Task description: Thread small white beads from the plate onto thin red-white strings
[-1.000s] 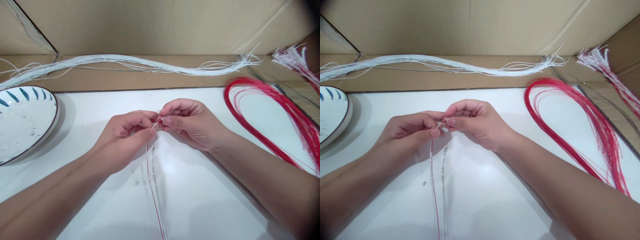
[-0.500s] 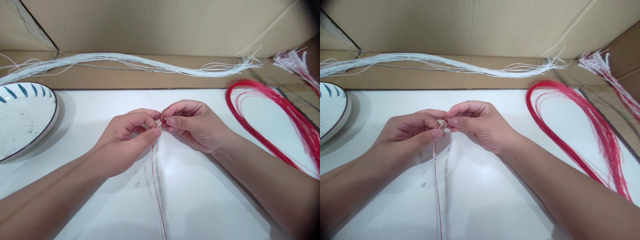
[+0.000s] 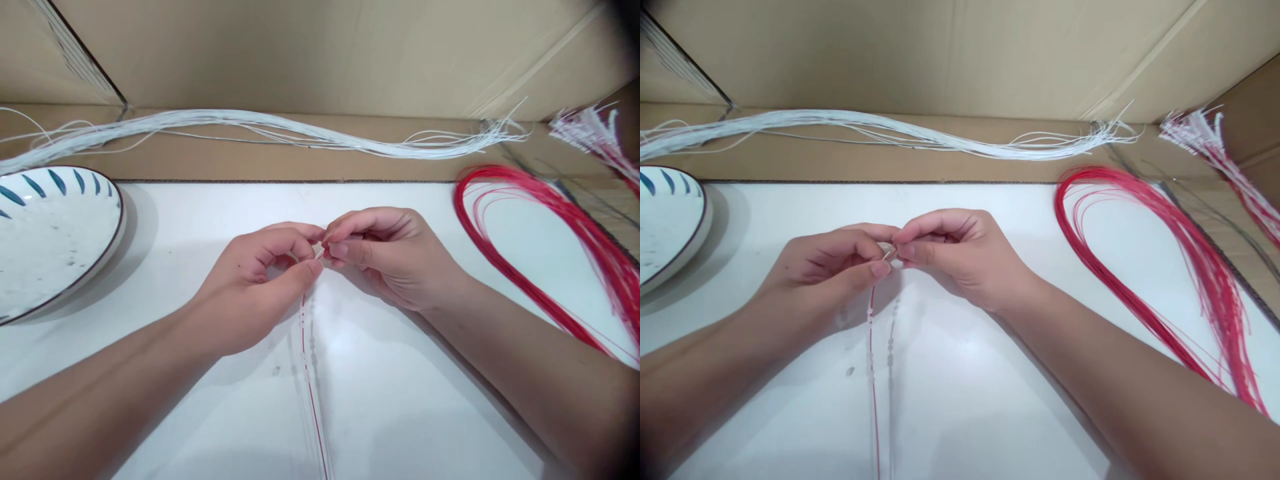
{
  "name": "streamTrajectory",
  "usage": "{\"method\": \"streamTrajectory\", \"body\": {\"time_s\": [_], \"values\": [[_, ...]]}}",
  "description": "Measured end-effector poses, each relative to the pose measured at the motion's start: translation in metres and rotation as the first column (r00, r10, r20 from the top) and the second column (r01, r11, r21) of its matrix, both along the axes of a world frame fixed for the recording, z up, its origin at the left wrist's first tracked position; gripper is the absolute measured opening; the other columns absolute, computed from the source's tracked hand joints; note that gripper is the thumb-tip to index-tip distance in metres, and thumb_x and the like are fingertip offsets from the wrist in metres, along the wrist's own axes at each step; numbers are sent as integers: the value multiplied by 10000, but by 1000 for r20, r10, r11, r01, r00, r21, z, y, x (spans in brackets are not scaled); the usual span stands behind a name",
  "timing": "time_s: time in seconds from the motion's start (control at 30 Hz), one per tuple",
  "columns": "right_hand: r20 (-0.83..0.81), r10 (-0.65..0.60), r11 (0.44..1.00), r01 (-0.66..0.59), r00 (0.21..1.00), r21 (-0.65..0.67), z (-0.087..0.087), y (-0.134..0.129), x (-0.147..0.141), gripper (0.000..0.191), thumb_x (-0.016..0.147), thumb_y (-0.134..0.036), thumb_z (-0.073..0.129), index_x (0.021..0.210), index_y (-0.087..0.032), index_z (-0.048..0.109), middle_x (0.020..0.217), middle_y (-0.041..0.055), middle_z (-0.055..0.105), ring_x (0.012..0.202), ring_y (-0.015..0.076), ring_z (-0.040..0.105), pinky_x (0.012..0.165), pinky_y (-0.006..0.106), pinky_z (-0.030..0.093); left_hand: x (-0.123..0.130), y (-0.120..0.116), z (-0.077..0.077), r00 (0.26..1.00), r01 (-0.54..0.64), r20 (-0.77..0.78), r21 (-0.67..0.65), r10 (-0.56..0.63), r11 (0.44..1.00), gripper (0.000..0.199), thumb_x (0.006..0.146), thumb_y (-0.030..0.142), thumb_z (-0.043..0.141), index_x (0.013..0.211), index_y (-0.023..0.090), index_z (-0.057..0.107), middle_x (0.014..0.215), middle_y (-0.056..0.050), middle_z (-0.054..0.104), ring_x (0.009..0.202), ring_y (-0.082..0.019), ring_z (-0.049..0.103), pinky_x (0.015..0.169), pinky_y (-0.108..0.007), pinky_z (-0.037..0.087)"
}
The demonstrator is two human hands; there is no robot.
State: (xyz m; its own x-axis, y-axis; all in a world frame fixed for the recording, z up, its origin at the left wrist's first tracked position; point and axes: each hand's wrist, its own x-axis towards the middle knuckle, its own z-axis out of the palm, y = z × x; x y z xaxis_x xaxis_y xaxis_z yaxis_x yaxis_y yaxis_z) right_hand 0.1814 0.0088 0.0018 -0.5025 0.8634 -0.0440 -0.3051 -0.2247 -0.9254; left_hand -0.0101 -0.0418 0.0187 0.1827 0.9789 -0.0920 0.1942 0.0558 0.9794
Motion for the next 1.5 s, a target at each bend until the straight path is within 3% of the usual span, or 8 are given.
{"method": "streamTrajectory", "body": {"time_s": [0.23,0.47,0.77,0.93,1.1,1.33,1.5], "values": [[147,-132,984,112,980,141,4,-5,-3,141,706,-114,842,708,-252,813,764,-4,762,697,134,703,719,310,652,2,1,-3,1000,-29,12,11,29,1000,235,882,275,680,658,213,646,1253,-15,746,1096,-271,718,792,-344,593],[200,-186,963,138,962,233,6,-6,-4,187,715,-62,804,703,-247,820,748,4,760,682,131,697,654,278,638,1,0,-1,999,-38,5,21,38,999,248,887,262,672,646,217,632,1211,6,761,1046,-241,722,819,-345,578],[185,-149,961,99,971,257,4,-5,-1,158,711,-118,881,755,-264,839,787,16,786,731,159,743,727,309,678,0,-1,-3,998,-64,-28,37,65,997,240,869,284,675,642,217,635,1172,-3,768,993,-235,727,721,-319,565],[164,-113,961,66,980,270,4,-4,0,152,751,-114,856,797,-259,849,810,21,792,760,152,748,751,295,672,2,1,-2,997,-74,-16,-2,74,997,237,857,275,666,630,214,636,1134,-11,773,871,-219,727,583,-290,516],[143,-110,964,71,984,257,2,-4,0,185,747,-60,825,785,-240,843,793,16,781,742,137,731,746,287,661,2,1,-1,998,-58,4,7,58,998,242,873,276,664,642,210,633,1119,0,771,912,-205,710,619,-288,526],[108,-37,980,15,993,198,3,-4,2,129,788,-115,827,814,-241,826,764,7,748,718,124,696,722,291,621,2,1,1,997,-18,81,-29,20,999,258,869,259,657,625,194,605,1135,6,759,801,-157,683,551,-259,471],[61,-21,983,9,998,185,1,-2,1,32,809,-193,844,812,-209,817,727,3,738,673,100,677,712,263,614,1,1,-1,989,-21,143,-28,24,999,244,887,215,655,646,188,627,1136,-3,753,905,-172,688,625,-262,512]]}}
